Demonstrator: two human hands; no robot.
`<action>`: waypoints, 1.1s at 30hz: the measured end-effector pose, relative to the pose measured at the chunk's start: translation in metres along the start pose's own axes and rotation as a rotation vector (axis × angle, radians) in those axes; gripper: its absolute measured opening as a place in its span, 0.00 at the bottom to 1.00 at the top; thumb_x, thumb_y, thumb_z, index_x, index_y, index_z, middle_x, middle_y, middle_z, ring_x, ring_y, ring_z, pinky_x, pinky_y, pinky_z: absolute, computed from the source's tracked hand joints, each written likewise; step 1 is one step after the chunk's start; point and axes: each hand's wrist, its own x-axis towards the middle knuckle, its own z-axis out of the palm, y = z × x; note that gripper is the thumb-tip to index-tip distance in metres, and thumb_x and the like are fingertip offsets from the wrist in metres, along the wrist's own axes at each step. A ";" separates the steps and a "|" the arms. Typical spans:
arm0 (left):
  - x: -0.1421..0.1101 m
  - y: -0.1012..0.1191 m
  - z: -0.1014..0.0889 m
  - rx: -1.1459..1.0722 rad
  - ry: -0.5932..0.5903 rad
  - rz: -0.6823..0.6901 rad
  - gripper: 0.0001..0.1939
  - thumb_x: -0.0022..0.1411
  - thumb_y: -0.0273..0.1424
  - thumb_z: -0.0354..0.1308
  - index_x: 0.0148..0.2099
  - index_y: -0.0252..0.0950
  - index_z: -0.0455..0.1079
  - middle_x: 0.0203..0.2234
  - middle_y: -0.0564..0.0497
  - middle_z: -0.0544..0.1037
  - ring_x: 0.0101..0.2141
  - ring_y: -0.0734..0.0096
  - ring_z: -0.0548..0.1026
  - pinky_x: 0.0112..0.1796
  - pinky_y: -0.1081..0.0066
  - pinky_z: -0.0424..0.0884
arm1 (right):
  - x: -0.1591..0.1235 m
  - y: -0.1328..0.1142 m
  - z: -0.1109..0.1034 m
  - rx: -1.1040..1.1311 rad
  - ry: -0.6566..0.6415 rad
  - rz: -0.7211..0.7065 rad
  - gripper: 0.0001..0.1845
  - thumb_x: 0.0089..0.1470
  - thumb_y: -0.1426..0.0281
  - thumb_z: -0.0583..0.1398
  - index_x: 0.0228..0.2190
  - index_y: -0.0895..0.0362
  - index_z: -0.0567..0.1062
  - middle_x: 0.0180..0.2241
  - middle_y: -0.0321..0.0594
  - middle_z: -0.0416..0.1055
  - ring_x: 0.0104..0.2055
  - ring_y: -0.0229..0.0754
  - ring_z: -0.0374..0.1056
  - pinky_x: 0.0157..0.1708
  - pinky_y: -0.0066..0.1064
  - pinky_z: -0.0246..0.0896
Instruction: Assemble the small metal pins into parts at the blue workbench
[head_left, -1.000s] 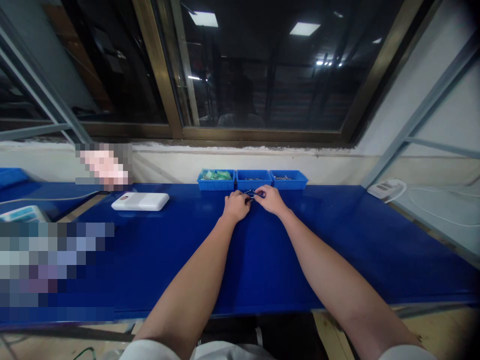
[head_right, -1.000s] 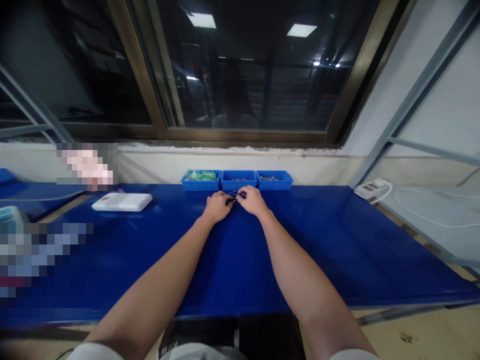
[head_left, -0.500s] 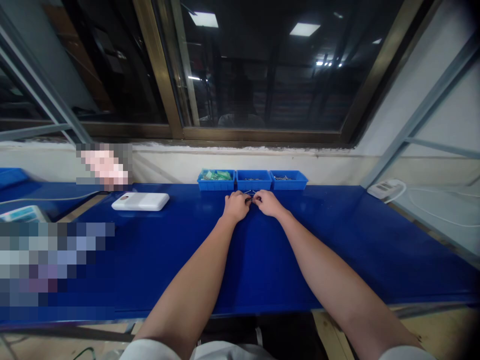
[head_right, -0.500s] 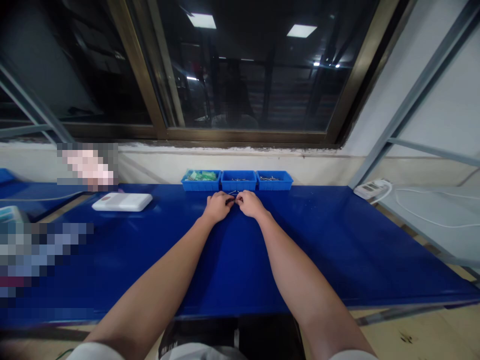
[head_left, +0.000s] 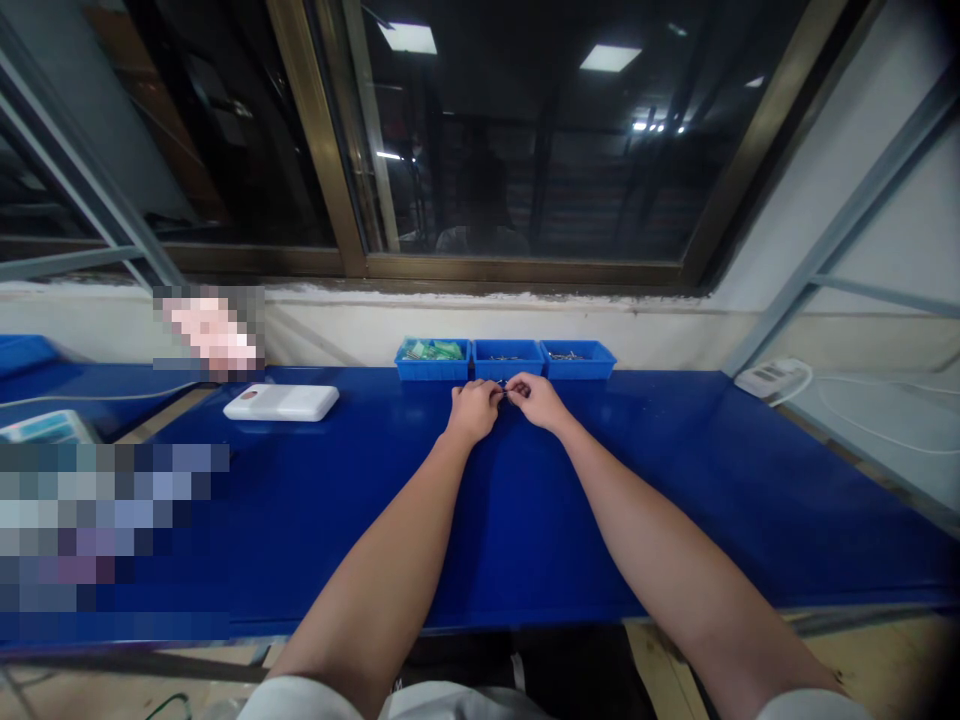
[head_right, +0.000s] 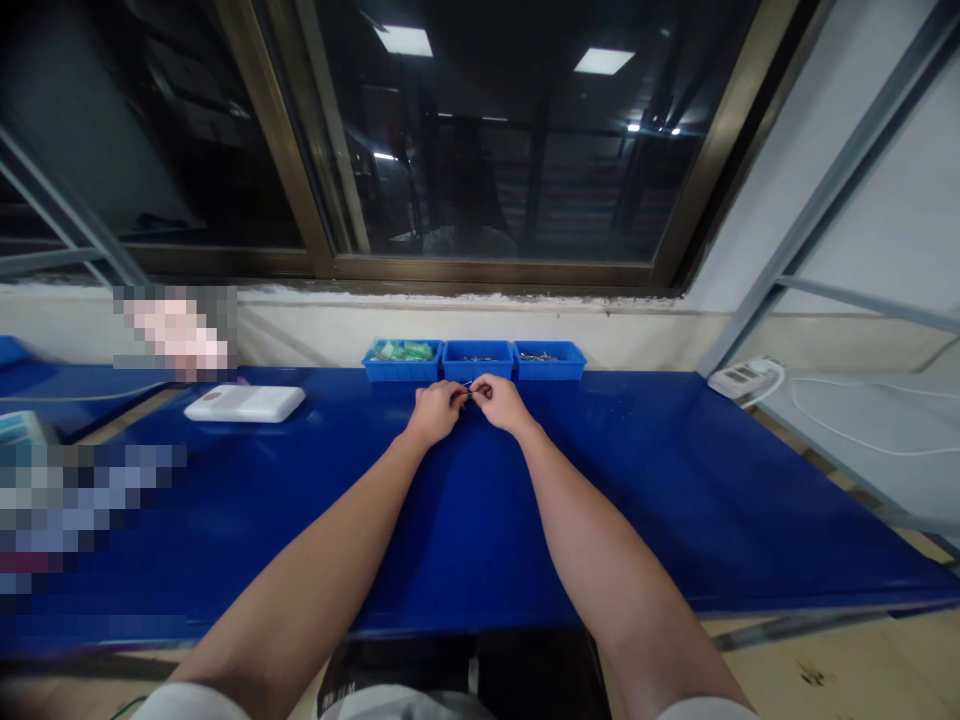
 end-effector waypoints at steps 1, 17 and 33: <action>0.000 0.000 0.000 -0.009 0.002 0.001 0.10 0.64 0.31 0.48 0.42 0.41 0.71 0.40 0.49 0.76 0.44 0.64 0.70 0.44 0.63 0.60 | 0.001 0.000 -0.001 0.039 0.008 0.006 0.06 0.45 0.69 0.58 0.28 0.57 0.74 0.26 0.36 0.71 0.28 0.37 0.65 0.32 0.30 0.60; 0.001 -0.001 0.000 -0.099 0.062 0.044 0.10 0.61 0.29 0.52 0.44 0.39 0.71 0.38 0.50 0.77 0.42 0.66 0.72 0.44 0.67 0.65 | 0.002 -0.001 -0.007 0.142 0.081 0.052 0.08 0.43 0.66 0.61 0.22 0.57 0.77 0.24 0.38 0.74 0.30 0.42 0.68 0.35 0.33 0.61; 0.002 -0.004 0.002 -0.132 0.093 0.075 0.13 0.66 0.33 0.46 0.45 0.40 0.71 0.39 0.49 0.77 0.42 0.67 0.73 0.43 0.69 0.65 | 0.002 -0.006 -0.009 0.279 0.131 0.068 0.08 0.39 0.64 0.64 0.22 0.57 0.77 0.24 0.38 0.74 0.29 0.42 0.69 0.34 0.34 0.63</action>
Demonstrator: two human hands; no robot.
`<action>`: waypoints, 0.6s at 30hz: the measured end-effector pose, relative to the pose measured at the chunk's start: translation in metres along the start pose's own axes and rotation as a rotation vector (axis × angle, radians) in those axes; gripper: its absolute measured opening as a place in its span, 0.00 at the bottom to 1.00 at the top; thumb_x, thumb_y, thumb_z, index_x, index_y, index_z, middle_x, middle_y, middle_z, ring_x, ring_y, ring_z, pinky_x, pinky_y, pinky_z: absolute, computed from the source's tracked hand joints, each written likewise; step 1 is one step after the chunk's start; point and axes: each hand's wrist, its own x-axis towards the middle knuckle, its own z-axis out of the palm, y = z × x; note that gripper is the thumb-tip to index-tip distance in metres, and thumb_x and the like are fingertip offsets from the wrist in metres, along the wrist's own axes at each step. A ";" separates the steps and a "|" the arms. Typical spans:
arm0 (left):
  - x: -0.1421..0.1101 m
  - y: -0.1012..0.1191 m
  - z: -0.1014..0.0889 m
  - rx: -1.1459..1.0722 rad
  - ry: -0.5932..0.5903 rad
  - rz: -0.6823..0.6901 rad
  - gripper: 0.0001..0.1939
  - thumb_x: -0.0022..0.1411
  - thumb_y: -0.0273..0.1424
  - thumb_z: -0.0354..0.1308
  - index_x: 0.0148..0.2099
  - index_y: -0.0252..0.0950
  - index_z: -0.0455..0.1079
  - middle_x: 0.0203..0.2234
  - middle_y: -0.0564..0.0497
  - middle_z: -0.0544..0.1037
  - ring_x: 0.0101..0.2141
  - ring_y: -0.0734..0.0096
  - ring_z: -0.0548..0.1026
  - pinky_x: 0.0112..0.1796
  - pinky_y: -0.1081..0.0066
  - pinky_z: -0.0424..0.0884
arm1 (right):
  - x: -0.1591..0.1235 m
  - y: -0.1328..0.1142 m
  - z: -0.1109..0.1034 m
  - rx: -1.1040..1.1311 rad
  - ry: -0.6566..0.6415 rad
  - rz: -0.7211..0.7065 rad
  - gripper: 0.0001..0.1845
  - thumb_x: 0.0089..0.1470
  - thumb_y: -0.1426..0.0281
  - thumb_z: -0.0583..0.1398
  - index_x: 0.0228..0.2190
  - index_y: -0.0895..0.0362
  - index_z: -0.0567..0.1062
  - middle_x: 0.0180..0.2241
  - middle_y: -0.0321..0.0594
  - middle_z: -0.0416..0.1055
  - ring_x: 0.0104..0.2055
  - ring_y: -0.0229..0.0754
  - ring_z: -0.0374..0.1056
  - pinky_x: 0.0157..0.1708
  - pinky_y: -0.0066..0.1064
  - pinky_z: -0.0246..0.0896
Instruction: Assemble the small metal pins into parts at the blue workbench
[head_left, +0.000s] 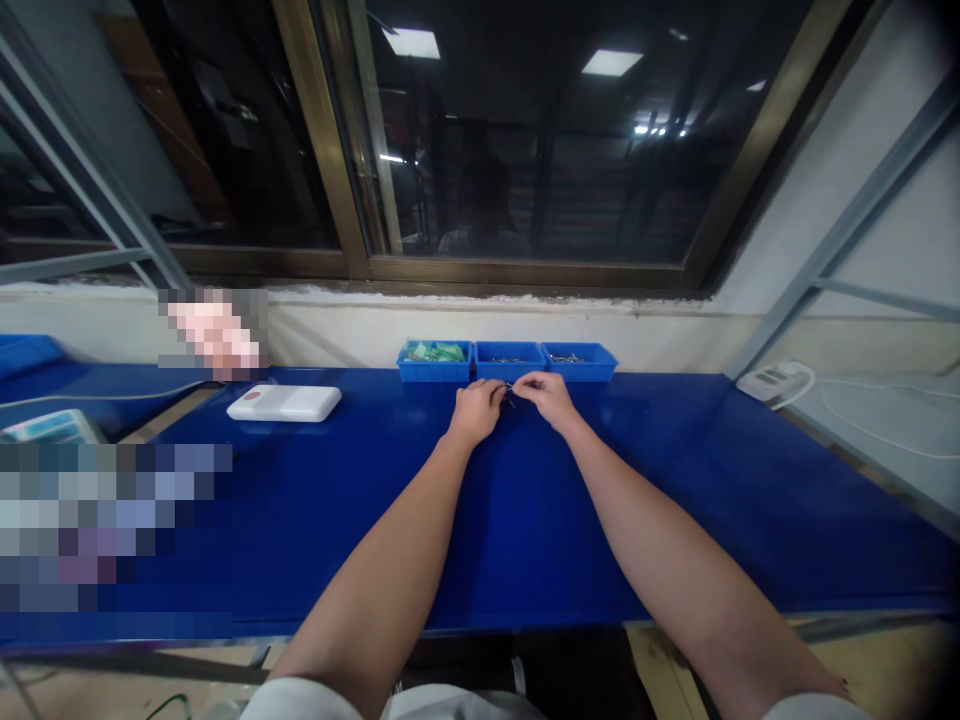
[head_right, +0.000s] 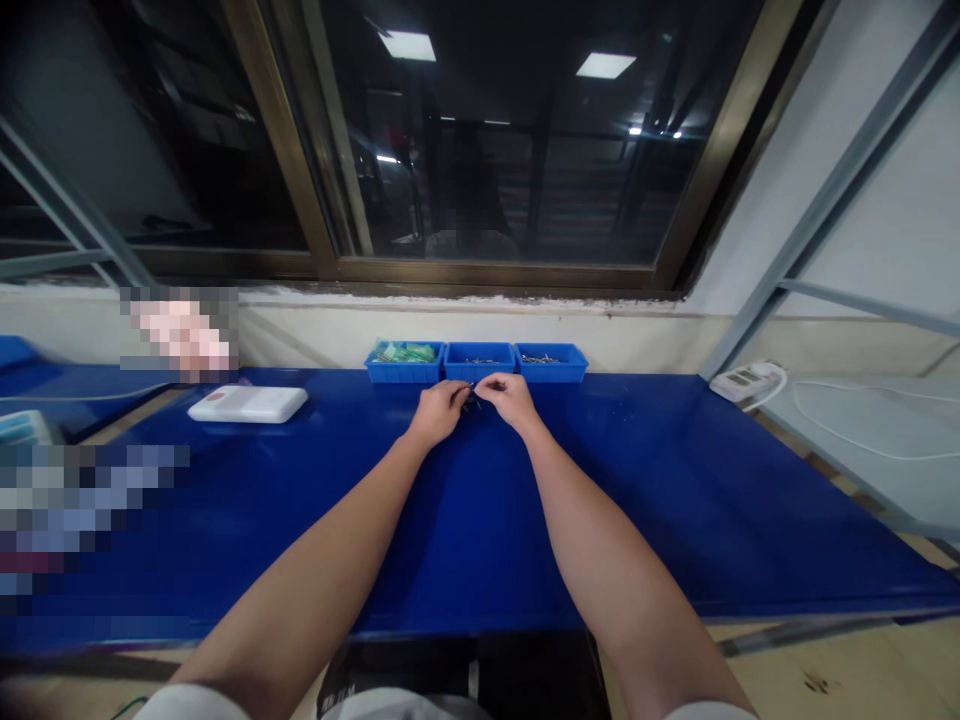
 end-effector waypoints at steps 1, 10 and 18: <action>0.000 0.000 0.000 0.009 0.012 -0.016 0.13 0.66 0.34 0.46 0.47 0.40 0.70 0.40 0.49 0.76 0.43 0.66 0.72 0.44 0.67 0.65 | 0.000 -0.001 -0.001 -0.003 0.031 -0.007 0.09 0.39 0.64 0.64 0.22 0.57 0.77 0.25 0.39 0.75 0.30 0.42 0.69 0.35 0.34 0.63; -0.001 0.001 -0.004 0.195 -0.022 -0.250 0.14 0.60 0.29 0.49 0.47 0.38 0.69 0.44 0.44 0.73 0.48 0.55 0.68 0.46 0.58 0.64 | 0.005 0.003 -0.020 -0.493 0.443 -0.113 0.15 0.43 0.69 0.59 0.36 0.58 0.76 0.35 0.43 0.75 0.38 0.45 0.66 0.42 0.37 0.61; -0.001 0.002 -0.005 0.238 -0.104 -0.279 0.14 0.57 0.29 0.50 0.43 0.37 0.72 0.42 0.42 0.73 0.46 0.54 0.69 0.44 0.57 0.66 | 0.009 0.013 -0.033 -0.687 0.497 0.000 0.24 0.43 0.68 0.58 0.45 0.60 0.73 0.45 0.49 0.71 0.50 0.53 0.59 0.50 0.44 0.53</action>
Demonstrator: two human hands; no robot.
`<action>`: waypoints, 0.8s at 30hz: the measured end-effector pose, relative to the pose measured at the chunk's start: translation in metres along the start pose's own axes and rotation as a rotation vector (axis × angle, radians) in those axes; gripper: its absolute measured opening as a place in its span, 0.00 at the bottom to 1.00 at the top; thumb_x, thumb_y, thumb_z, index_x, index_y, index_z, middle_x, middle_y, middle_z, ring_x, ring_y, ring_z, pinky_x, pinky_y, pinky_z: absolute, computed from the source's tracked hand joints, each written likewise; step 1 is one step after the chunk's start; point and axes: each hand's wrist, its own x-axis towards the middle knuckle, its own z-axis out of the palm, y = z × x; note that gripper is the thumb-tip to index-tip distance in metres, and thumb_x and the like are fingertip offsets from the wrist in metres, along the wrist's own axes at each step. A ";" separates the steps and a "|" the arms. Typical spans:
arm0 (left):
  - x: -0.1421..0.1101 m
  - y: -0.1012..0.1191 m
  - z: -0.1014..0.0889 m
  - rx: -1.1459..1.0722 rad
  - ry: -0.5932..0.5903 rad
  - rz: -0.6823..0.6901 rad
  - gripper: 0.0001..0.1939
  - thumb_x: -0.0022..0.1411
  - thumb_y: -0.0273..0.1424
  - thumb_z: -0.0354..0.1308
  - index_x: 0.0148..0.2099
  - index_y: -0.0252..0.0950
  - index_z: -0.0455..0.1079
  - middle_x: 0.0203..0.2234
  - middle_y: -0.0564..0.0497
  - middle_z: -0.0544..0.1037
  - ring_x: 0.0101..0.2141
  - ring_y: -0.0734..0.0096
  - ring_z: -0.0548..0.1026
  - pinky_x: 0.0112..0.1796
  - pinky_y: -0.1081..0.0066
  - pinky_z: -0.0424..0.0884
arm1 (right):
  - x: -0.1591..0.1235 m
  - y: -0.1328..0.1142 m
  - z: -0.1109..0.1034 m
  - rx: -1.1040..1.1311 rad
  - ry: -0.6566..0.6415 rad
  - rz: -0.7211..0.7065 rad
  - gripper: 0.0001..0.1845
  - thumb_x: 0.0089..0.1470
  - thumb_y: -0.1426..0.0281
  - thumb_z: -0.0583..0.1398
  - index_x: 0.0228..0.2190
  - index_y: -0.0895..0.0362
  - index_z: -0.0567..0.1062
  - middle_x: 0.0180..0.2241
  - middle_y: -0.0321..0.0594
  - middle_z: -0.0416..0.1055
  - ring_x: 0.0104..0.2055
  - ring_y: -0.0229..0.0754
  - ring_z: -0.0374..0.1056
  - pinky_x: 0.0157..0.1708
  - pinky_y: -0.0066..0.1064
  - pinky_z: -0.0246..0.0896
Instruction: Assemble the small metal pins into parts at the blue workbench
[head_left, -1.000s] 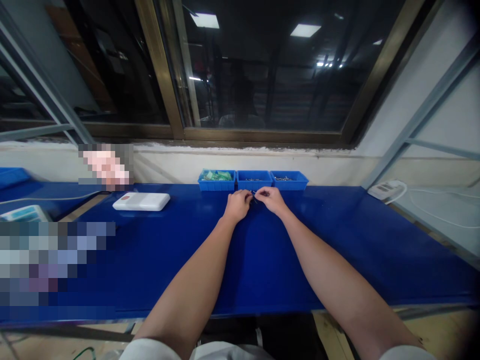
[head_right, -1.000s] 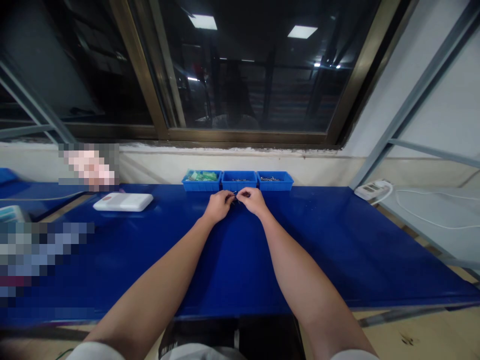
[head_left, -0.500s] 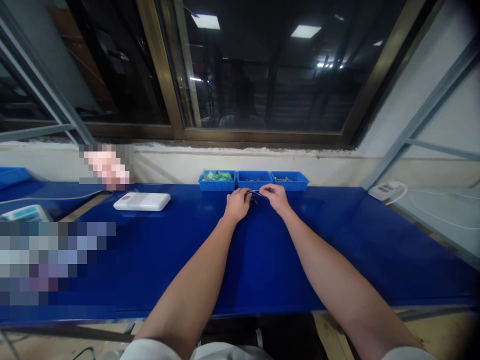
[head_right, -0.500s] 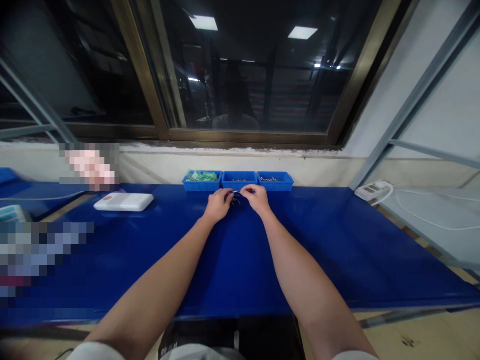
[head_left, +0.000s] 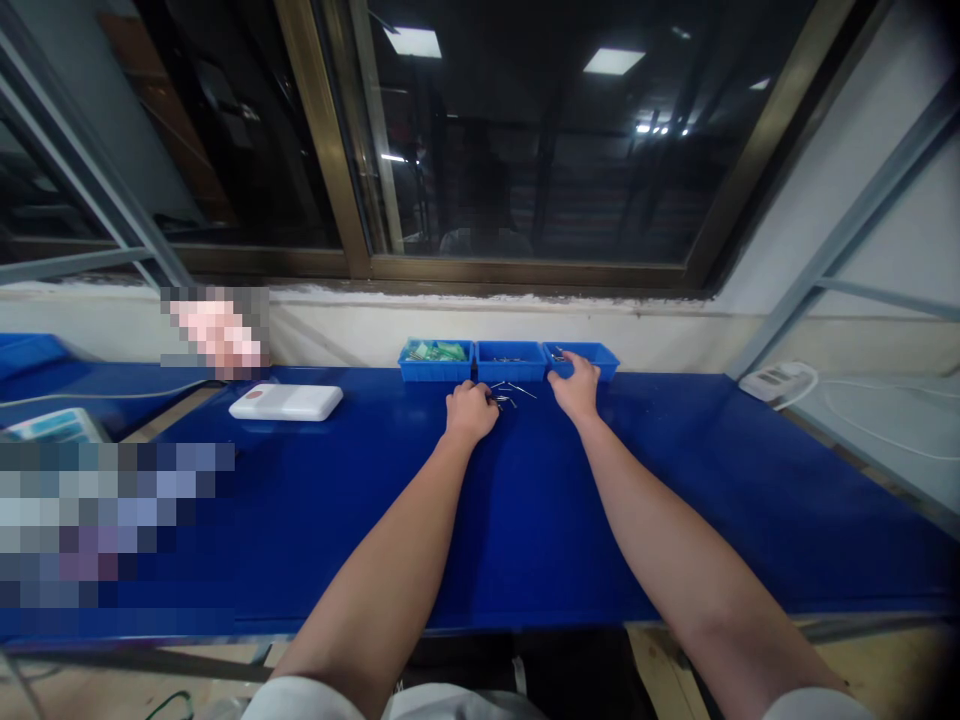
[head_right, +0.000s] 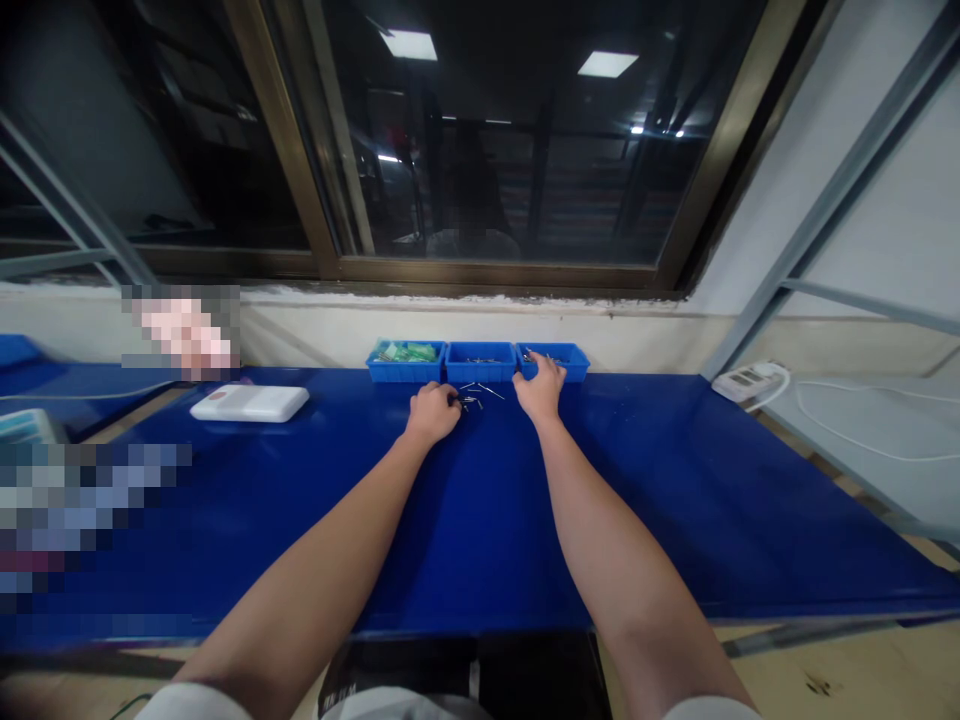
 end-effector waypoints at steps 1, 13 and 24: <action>0.000 0.000 0.000 0.004 -0.008 -0.001 0.14 0.57 0.30 0.50 0.43 0.38 0.73 0.42 0.42 0.73 0.46 0.54 0.69 0.44 0.58 0.66 | 0.000 0.000 0.000 -0.014 -0.009 0.023 0.26 0.43 0.68 0.59 0.46 0.59 0.72 0.47 0.49 0.70 0.51 0.54 0.57 0.50 0.45 0.52; -0.001 0.002 -0.001 0.034 -0.032 0.020 0.14 0.56 0.30 0.51 0.42 0.39 0.74 0.42 0.43 0.73 0.47 0.54 0.69 0.45 0.59 0.66 | -0.002 0.004 0.007 -0.023 -0.116 0.083 0.31 0.40 0.65 0.62 0.49 0.56 0.69 0.59 0.50 0.55 0.56 0.59 0.50 0.51 0.52 0.49; 0.000 0.000 0.002 0.025 -0.011 0.053 0.11 0.57 0.30 0.52 0.40 0.40 0.74 0.40 0.44 0.74 0.45 0.55 0.70 0.43 0.59 0.67 | -0.017 -0.021 0.011 0.129 -0.351 -0.293 0.08 0.45 0.72 0.59 0.32 0.56 0.75 0.32 0.41 0.72 0.37 0.45 0.64 0.42 0.37 0.60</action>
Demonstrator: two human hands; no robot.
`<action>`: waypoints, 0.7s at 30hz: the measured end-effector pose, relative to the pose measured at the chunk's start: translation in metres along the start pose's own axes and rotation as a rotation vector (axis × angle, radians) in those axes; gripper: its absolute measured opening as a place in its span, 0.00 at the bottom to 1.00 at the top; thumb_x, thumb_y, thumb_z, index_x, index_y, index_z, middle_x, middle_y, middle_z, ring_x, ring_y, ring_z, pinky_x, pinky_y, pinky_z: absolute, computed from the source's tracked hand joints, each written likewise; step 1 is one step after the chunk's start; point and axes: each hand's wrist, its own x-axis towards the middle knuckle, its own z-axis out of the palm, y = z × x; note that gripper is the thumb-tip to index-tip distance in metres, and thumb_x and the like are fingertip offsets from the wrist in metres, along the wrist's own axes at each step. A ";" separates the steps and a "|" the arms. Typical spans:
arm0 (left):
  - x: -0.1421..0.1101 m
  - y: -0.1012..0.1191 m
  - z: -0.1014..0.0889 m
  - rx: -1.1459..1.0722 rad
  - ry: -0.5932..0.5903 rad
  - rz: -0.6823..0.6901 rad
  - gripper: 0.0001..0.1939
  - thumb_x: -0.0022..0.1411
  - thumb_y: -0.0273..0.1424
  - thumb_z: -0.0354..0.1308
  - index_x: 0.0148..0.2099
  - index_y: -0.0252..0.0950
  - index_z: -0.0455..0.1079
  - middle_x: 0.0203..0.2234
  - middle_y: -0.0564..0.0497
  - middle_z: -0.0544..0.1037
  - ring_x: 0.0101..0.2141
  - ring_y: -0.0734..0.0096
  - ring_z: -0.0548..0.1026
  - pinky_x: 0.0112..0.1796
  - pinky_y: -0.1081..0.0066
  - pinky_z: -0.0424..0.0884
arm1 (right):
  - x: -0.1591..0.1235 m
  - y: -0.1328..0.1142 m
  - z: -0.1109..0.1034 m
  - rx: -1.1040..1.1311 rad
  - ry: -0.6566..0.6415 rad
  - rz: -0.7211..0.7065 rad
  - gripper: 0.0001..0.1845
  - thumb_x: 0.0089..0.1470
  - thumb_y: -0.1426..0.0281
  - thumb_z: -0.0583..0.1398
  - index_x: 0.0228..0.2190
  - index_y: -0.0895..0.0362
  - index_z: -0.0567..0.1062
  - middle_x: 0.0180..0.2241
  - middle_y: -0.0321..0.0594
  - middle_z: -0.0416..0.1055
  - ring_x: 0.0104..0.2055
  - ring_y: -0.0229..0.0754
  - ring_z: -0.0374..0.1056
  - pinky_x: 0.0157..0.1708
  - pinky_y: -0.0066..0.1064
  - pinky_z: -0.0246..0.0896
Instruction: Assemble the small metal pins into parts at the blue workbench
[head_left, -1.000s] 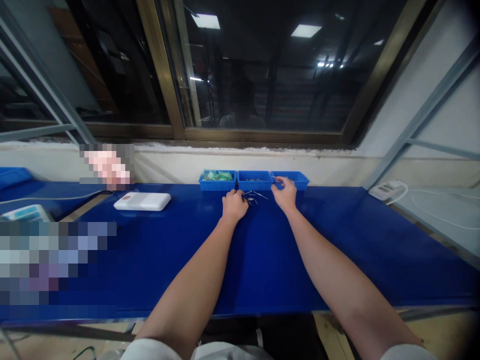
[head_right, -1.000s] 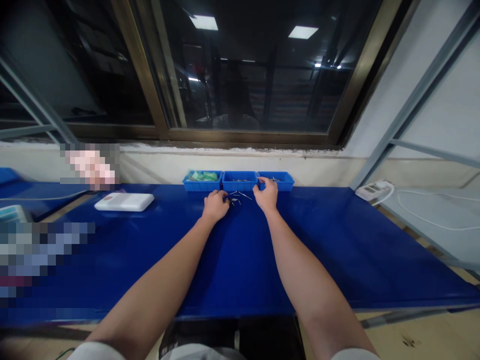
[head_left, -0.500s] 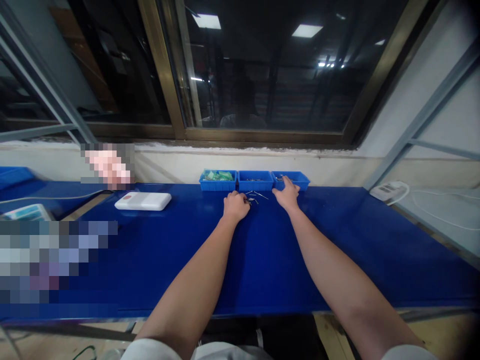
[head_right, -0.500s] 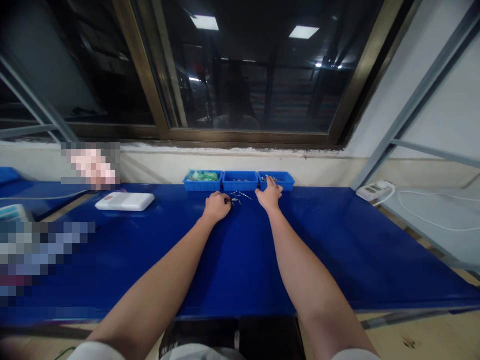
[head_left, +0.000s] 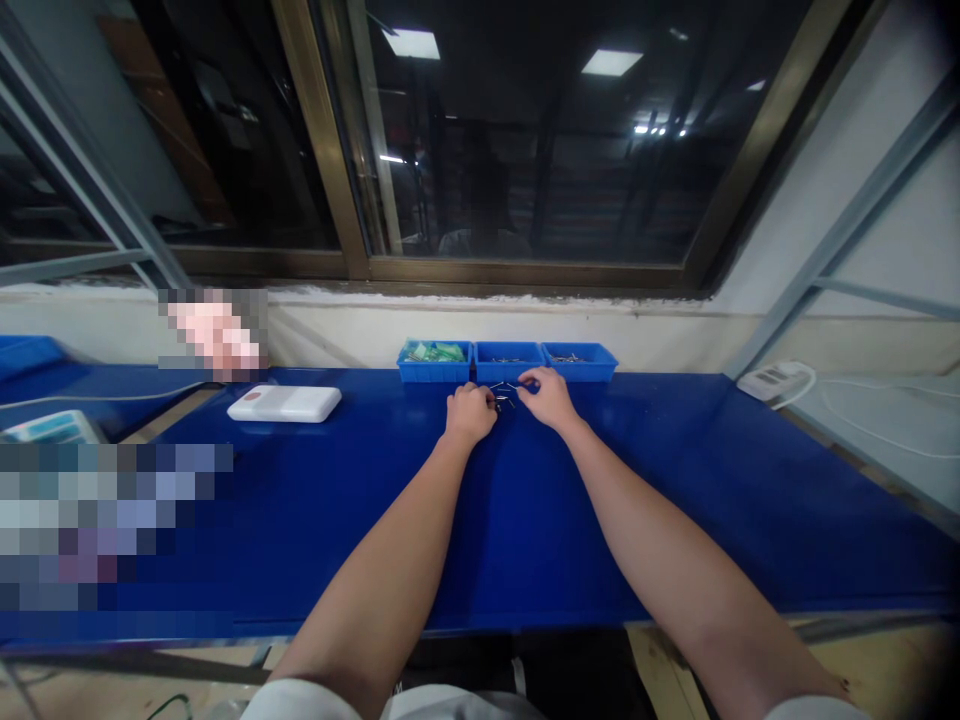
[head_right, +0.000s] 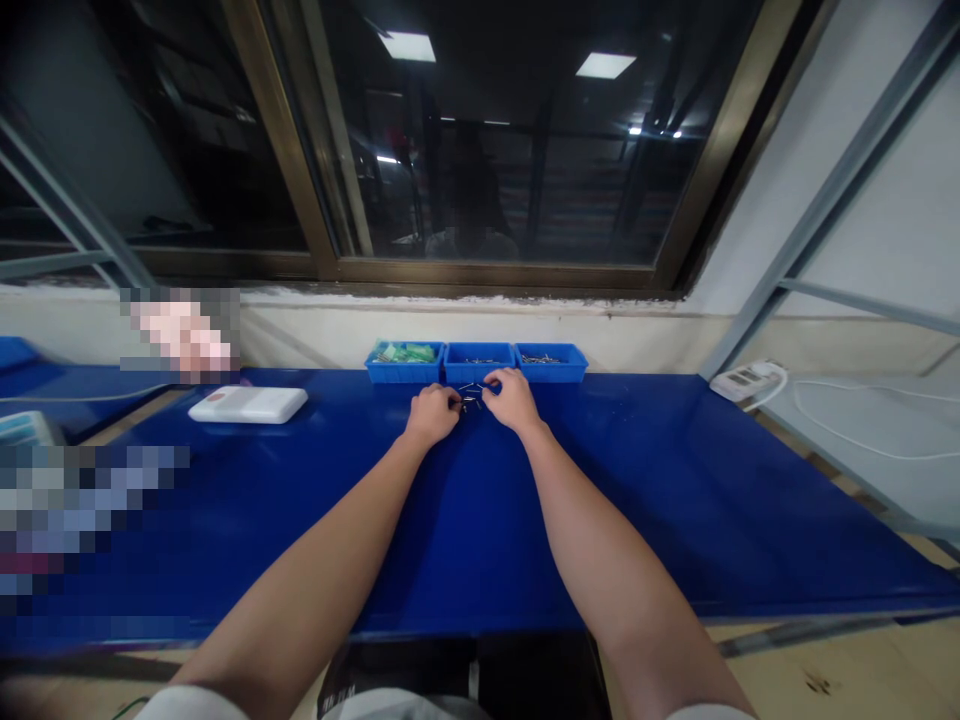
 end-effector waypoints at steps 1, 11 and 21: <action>0.000 0.000 0.000 0.002 0.000 0.003 0.11 0.57 0.30 0.52 0.40 0.40 0.74 0.40 0.44 0.74 0.44 0.56 0.70 0.43 0.59 0.67 | -0.001 -0.002 0.002 -0.008 -0.055 -0.016 0.09 0.46 0.71 0.60 0.33 0.56 0.76 0.32 0.41 0.72 0.38 0.44 0.64 0.42 0.36 0.60; 0.002 0.000 0.000 0.011 -0.035 0.024 0.11 0.58 0.29 0.52 0.40 0.43 0.74 0.40 0.47 0.76 0.43 0.60 0.71 0.42 0.63 0.66 | -0.005 0.003 0.010 -0.111 -0.259 -0.029 0.06 0.48 0.69 0.61 0.30 0.55 0.77 0.32 0.42 0.71 0.39 0.44 0.64 0.43 0.36 0.57; 0.003 -0.002 0.002 -0.057 -0.038 0.021 0.12 0.57 0.27 0.53 0.43 0.42 0.73 0.40 0.49 0.77 0.42 0.64 0.72 0.41 0.67 0.66 | -0.003 0.008 0.011 -0.149 -0.241 0.006 0.07 0.49 0.74 0.57 0.26 0.56 0.76 0.30 0.42 0.69 0.36 0.43 0.64 0.38 0.33 0.57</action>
